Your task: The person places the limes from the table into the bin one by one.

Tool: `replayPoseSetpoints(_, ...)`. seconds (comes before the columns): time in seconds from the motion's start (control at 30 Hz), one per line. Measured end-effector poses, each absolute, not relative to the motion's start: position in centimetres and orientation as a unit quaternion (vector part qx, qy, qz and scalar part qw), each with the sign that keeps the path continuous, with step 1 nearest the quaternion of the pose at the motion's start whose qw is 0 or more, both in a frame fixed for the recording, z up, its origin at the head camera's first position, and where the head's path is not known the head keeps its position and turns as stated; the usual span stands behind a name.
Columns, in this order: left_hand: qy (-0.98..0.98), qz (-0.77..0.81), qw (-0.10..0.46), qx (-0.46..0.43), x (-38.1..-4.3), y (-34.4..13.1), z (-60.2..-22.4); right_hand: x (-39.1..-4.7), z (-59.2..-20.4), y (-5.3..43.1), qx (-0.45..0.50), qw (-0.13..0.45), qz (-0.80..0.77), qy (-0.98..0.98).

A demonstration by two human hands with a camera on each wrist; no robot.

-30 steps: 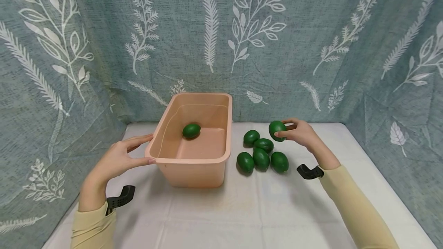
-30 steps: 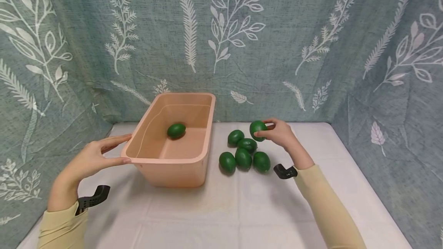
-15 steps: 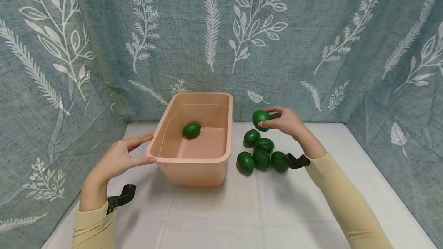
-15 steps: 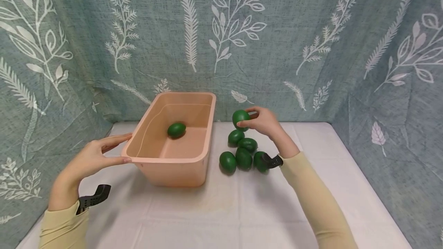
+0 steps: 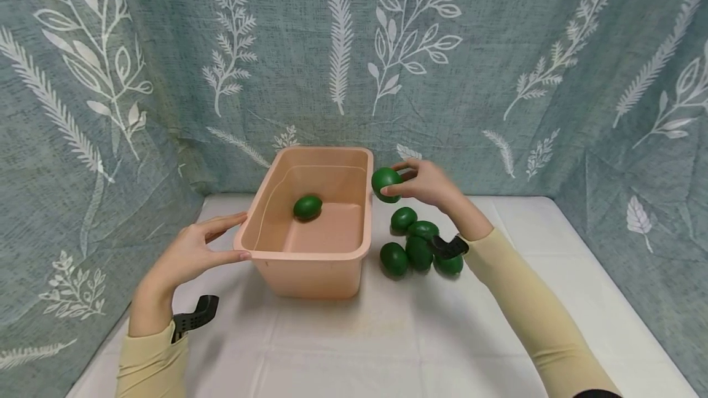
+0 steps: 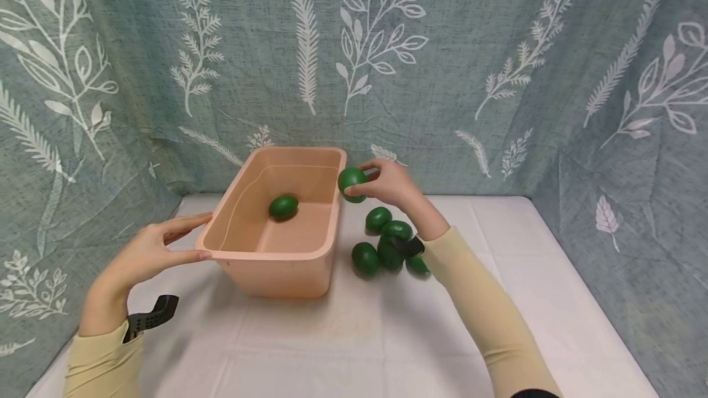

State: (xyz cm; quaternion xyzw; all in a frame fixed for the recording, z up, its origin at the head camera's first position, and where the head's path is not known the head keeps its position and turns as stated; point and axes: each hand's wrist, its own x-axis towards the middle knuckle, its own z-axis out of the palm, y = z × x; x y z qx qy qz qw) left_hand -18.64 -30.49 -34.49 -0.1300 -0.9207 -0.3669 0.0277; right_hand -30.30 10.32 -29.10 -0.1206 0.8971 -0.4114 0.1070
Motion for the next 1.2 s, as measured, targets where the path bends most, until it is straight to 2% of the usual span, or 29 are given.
replayPoseSetpoints(1.2, -0.917, -0.382, 0.021, -0.115, -18.3, -30.4, -34.4, -30.5, -27.8, 0.4, -0.22, 0.166, -0.456, 0.846)
